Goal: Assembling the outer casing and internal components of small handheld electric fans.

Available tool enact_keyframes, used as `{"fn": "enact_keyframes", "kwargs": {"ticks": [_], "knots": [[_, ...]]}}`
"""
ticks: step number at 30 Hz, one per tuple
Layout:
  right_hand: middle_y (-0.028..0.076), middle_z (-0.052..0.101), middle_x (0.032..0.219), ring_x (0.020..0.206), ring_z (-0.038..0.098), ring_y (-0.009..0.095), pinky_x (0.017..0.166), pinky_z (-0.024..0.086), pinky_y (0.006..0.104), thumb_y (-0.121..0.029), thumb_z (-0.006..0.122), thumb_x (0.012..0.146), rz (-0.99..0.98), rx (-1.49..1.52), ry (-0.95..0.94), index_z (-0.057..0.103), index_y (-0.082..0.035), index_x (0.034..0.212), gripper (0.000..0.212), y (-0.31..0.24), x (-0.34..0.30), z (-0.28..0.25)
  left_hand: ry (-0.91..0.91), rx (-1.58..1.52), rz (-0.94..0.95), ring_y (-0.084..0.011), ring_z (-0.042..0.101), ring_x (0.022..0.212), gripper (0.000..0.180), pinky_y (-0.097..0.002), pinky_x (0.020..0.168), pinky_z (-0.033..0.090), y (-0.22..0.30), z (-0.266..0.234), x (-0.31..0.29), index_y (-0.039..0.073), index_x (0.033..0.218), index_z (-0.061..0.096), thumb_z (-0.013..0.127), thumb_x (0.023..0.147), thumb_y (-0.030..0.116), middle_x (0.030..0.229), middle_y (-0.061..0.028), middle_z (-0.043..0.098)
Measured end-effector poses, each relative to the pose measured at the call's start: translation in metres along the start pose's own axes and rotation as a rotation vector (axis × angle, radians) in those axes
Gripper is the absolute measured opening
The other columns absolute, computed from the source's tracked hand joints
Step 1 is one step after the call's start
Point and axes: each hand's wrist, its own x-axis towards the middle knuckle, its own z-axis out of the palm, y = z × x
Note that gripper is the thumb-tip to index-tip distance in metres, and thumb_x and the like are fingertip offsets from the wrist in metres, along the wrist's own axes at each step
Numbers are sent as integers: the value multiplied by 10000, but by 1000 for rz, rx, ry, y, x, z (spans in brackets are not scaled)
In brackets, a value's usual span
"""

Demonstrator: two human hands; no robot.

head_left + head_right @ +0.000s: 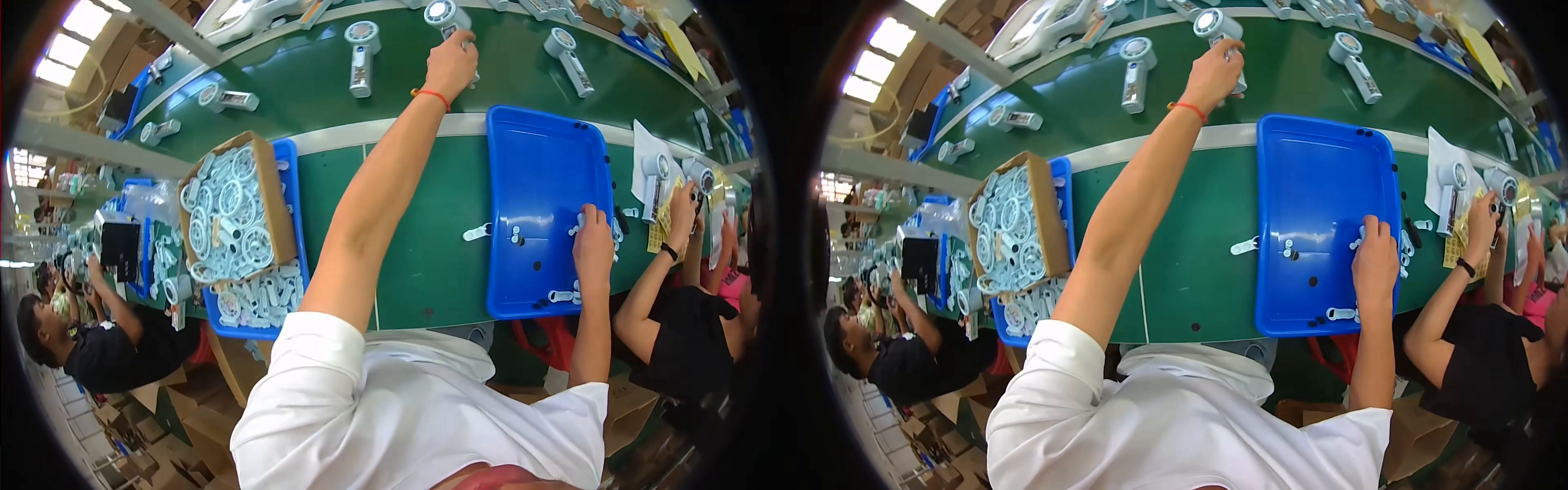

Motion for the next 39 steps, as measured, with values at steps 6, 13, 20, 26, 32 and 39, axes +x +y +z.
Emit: {"fn": "enact_keyframes", "kwargs": {"ticks": [6,13,20,26,32,39], "knots": [[111,525,1028,820,586,230,713,467,316,50,516,778,-72,472,34,507,-68,1192,430,-28,5,-23,45,-412,130,-192,612,750,500,-277,683,484,10,-105,-123,36,1269,329,516,859,251,825,-131,613],[24,578,822,760,595,122,599,454,233,-34,643,739,-321,1138,-451,617,-48,899,162,-155,-35,-11,114,-942,-136,-207,603,730,465,-316,674,508,-26,-151,-282,-28,1145,418,664,763,67,906,-124,571],[49,593,818,730,562,226,618,447,316,5,619,633,-715,200,23,624,-84,885,267,-175,-68,4,50,-852,-253,-158,558,665,492,-284,634,484,-63,-128,-349,1,1140,395,608,853,339,900,-82,542],[46,607,811,759,595,208,650,480,307,16,632,671,-631,556,-102,622,-69,975,316,-174,-67,-6,42,-769,-153,-240,600,873,496,-300,691,500,-60,-113,-333,34,1170,296,613,849,242,959,-110,524],[87,639,888,774,604,113,689,494,233,-32,653,769,-86,1448,-631,605,18,1041,281,-187,-67,-26,-108,-802,-214,-228,538,1020,859,-320,830,470,-56,-106,-325,4,1270,217,791,677,240,1135,-167,474],[109,646,859,753,620,132,666,526,260,-30,647,782,54,1448,-619,585,58,1047,286,-187,-72,-19,-132,-467,-97,-247,490,1070,979,-345,902,403,-61,-99,-321,-32,1314,261,822,604,342,1179,-162,473]]}}
